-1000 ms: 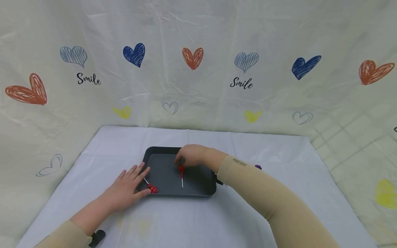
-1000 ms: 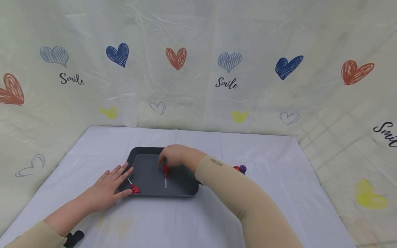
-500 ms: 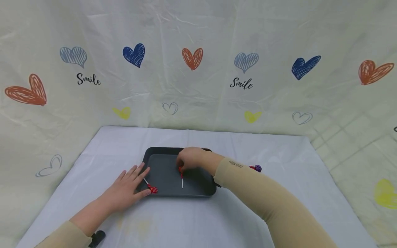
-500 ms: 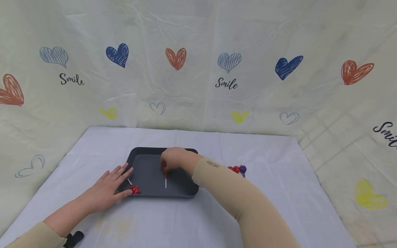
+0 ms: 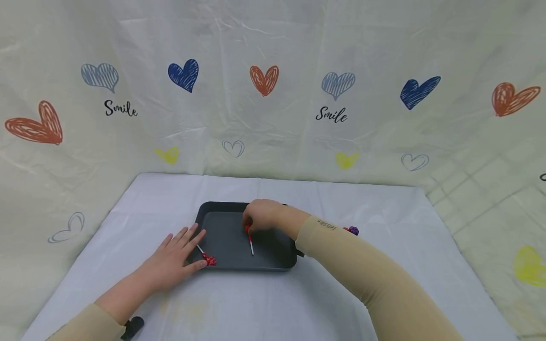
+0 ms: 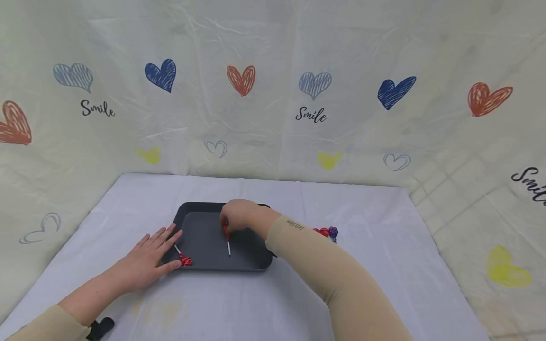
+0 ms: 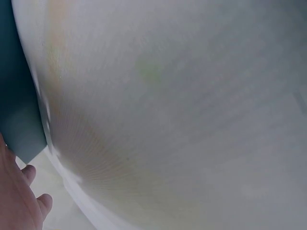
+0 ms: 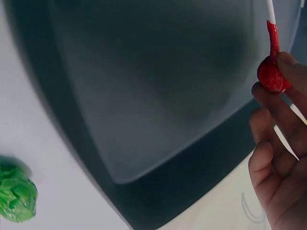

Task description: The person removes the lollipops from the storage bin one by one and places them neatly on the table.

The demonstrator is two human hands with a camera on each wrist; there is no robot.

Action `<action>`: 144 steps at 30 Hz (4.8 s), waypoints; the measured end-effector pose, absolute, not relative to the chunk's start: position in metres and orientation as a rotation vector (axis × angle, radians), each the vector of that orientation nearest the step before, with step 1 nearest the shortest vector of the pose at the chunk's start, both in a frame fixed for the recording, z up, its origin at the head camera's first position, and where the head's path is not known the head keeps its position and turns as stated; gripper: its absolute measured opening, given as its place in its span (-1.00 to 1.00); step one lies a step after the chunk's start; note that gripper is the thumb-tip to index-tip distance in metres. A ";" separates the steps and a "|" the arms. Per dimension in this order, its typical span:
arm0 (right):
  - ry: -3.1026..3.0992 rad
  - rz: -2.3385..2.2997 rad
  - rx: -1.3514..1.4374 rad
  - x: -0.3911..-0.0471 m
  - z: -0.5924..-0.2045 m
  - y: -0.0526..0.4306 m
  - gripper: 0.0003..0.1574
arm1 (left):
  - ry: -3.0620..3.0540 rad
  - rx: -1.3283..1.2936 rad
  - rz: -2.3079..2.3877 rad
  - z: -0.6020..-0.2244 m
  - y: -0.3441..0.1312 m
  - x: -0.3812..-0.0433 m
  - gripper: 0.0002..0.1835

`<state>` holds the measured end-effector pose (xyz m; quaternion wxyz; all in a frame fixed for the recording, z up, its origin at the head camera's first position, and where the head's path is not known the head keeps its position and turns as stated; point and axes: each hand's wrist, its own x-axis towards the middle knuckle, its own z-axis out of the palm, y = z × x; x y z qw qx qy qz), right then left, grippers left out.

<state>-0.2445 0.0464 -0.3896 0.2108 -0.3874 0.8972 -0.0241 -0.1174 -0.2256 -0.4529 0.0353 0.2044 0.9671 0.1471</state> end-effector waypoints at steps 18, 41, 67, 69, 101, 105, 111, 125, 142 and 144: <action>2.568 -0.241 -0.987 -0.251 -0.366 0.093 -0.66 | 2.945 0.586 0.415 -0.454 -0.225 -0.118 0.00; 2.674 -0.418 -0.609 -0.230 -0.366 0.267 -0.65 | 2.978 0.640 0.475 -0.447 -0.222 -0.113 -0.05; 2.641 -0.441 -0.408 -0.221 -0.390 0.354 -0.63 | 2.949 0.626 0.452 -0.449 -0.227 -0.114 -0.04; 2.636 -0.431 -0.400 -0.222 -0.394 0.356 -0.65 | 2.952 0.636 0.451 -0.451 -0.228 -0.115 -0.04; 2.680 -0.483 -0.394 -0.227 -0.382 0.344 -0.61 | 2.934 0.566 0.402 -0.452 -0.224 -0.117 0.00; 2.674 -0.505 -0.385 -0.228 -0.376 0.337 -0.58 | 2.954 0.582 0.415 -0.453 -0.225 -0.117 -0.01; 2.680 -0.492 -0.424 -0.231 -0.374 0.321 -0.57 | 2.972 0.631 0.467 -0.455 -0.226 -0.118 -0.04; 2.651 -0.554 -0.631 -0.240 -0.367 0.254 -0.59 | 2.923 0.586 0.419 -0.450 -0.226 -0.117 -0.04; 2.539 -0.570 -0.860 -0.243 -0.364 0.164 -0.63 | 2.955 0.619 0.312 -0.454 -0.236 -0.118 -0.11; 2.513 -0.558 -0.879 -0.243 -0.366 0.152 -0.62 | 2.951 0.609 0.301 -0.454 -0.237 -0.118 -0.11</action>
